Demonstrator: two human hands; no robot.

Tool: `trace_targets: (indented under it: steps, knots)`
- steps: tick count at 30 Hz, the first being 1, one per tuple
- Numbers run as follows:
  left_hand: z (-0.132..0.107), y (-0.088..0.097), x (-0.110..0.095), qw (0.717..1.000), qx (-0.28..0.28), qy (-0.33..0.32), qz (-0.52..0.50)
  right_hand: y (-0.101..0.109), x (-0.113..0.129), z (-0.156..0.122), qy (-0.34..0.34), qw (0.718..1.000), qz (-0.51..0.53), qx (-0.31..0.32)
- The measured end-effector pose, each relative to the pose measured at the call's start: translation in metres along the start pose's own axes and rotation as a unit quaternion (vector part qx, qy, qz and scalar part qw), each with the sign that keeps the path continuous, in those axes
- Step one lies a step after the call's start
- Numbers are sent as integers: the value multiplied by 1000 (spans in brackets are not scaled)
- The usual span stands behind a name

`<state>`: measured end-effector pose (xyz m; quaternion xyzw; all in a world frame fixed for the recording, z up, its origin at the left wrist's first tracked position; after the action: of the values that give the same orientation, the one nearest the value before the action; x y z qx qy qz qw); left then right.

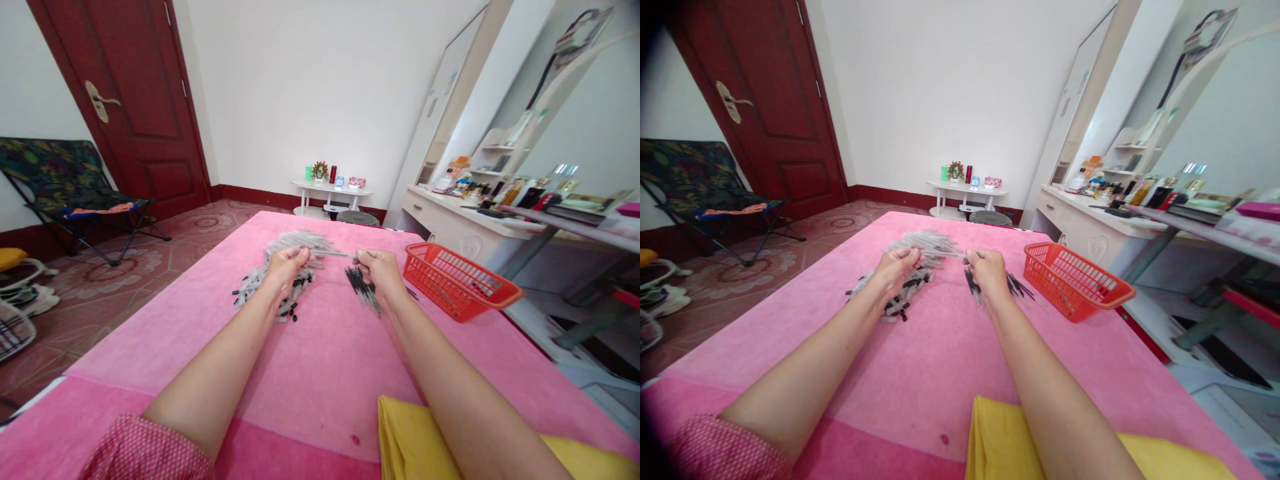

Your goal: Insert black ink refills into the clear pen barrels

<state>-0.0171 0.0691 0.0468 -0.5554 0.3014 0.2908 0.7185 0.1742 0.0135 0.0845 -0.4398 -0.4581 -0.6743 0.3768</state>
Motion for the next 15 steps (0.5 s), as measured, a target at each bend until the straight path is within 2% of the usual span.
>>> trace_targets:
  steps: [4,7,9,10,12,15]
  knots:
    - [-3,-8,-13,997,27,-55,48,-5,-10,-2,-122,989,52,66]
    - [-5,-16,-24,989,58,-94,102,-11,-24,-4,-225,961,74,142]
    - [-5,-19,-29,982,70,-115,132,-17,-31,-6,-268,940,92,192]
    - [-5,-19,-31,980,70,-123,140,-20,-33,-6,-270,936,102,204]
    - [-3,-17,-33,980,61,-129,137,-21,-33,-2,-229,947,116,196]
    - [-1,-8,-32,990,17,-104,92,-17,-25,4,-123,979,103,129]
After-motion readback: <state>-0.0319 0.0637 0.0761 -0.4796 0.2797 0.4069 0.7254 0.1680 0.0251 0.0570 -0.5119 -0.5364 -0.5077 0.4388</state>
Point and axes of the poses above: each hand's wrist, its own z-axis towards the middle knuckle, its own y-axis out of the back of the hand, x = y × z, the point moved 6 cm from there along z, towards the middle knuckle, and after that the axes turned 13 degrees about -z, right-handed, at the moved point
